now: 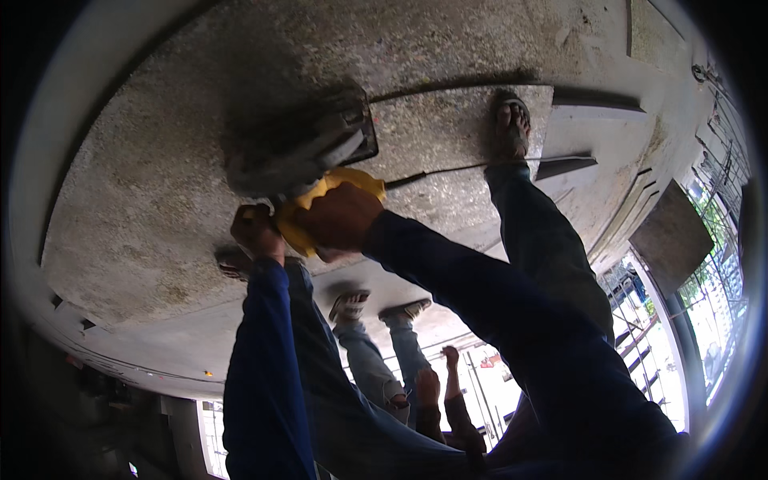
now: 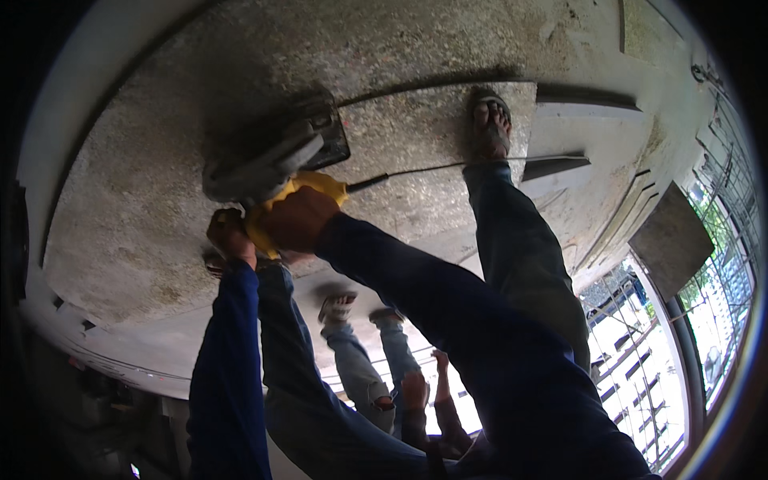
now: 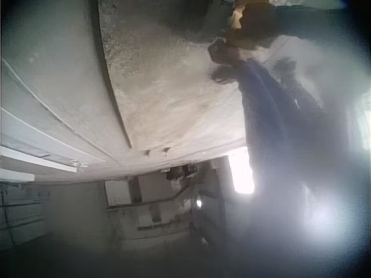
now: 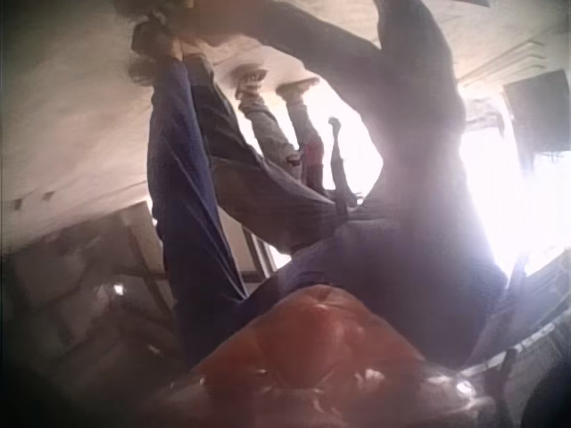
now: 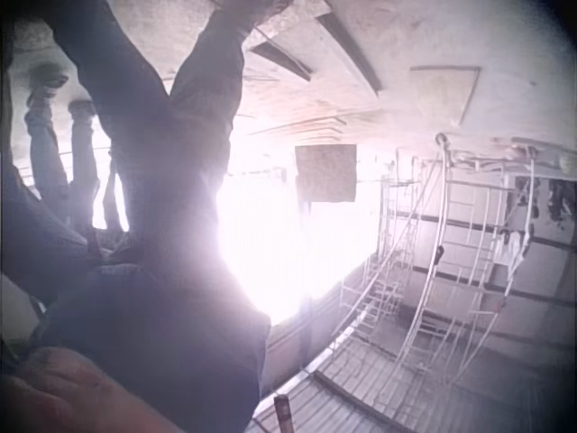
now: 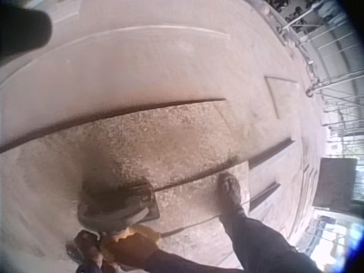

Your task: The person uses a yellow circular saw to cut a large rectangular board on the floor. They guide the saw along the board's length to make a straight cut, then lift the saw and move to another section of the board to continue cutting.

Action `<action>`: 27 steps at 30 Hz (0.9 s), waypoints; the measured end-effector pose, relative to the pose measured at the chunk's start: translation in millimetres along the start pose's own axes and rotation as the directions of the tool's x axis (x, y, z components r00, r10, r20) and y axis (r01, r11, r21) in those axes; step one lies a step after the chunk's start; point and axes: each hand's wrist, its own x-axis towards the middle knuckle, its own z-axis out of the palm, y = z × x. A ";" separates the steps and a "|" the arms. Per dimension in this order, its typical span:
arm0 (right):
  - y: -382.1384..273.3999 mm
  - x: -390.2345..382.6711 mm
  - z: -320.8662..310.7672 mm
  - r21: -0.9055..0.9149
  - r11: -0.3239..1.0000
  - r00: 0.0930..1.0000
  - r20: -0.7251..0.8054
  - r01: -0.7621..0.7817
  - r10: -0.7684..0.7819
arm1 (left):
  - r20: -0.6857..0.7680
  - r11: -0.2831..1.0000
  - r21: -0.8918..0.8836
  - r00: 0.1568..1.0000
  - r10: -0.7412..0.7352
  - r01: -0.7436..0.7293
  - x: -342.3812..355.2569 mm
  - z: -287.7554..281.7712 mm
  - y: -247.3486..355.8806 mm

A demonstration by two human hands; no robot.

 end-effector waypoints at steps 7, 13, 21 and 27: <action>-2.5 2.1 10.3 -0.059 0.998 0.998 -0.067 0.012 -0.016 | 0.055 0.981 -0.167 0.995 -0.089 0.097 8.5 -6.1 -14.0; 0.6 -21.0 4.5 -0.118 0.993 0.957 -0.287 0.005 -0.039 | 0.058 0.992 -0.047 0.991 -0.117 0.120 23.7 -14.1 -33.9; 95.3 -127.6 -27.7 -0.084 0.984 0.940 -0.319 -0.155 0.121 | 0.212 0.835 0.439 0.942 0.262 -0.331 42.1 -29.4 -52.5; 187.8 -190.8 -55.0 -0.141 0.884 0.858 0.215 -0.446 0.467 | 0.159 0.952 0.229 0.973 0.170 -0.204 41.5 -31.6 -54.2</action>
